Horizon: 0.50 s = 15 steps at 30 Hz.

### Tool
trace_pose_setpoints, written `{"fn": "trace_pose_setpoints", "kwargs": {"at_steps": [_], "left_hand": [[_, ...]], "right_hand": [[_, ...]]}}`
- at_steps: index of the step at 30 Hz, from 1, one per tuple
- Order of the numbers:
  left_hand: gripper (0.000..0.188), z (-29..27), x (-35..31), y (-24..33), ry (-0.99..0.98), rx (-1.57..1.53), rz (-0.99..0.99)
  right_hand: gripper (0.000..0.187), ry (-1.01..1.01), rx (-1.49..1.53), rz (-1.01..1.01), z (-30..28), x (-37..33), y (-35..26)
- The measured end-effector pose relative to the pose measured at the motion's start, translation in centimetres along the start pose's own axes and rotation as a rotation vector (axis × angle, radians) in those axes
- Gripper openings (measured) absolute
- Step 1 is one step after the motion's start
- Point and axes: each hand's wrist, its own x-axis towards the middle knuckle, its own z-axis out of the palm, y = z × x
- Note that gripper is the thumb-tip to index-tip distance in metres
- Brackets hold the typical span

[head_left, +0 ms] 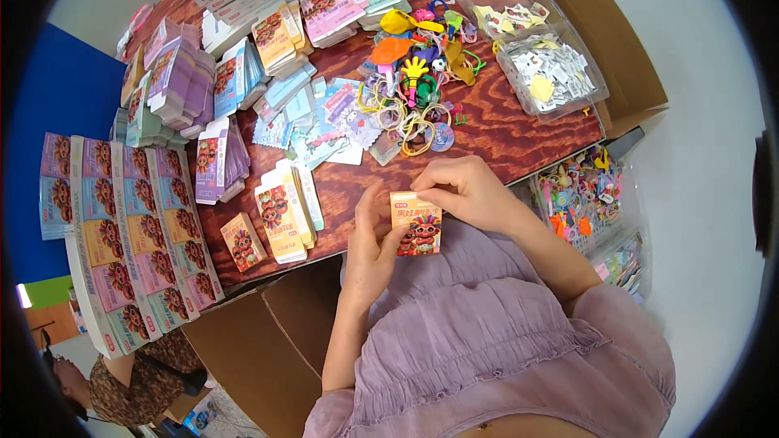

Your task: Packaging small toy items and trinkets into individual cardboard boxes and stacking them.

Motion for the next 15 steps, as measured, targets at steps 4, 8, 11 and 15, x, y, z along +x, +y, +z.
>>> {"fn": "trace_pose_setpoints", "kwargs": {"at_steps": [4, 8, 11, 15], "left_hand": [[0.061, 0.3, 0.1, 0.3, 0.045, -0.024, 0.015], [0.05, -0.7, 0.2, -0.1, -0.013, 0.118, 0.045], [0.042, -1.5, -0.2, 0.1, -0.008, 0.206, 0.032], [0.039, -4.2, -2.0, 0.7, 0.259, 0.21, 0.002]], "right_hand": [[0.011, 0.101, -0.043, -0.193, 0.5, -0.5, 0.2], [0.014, 0.137, 0.034, -0.25, 1.2, -0.3, 0.7], [0.017, 0.078, 0.027, -0.216, 1.9, -0.1, 0.8], [0.02, 0.003, 0.17, -0.087, 3.7, 2.0, 0.9]]}}
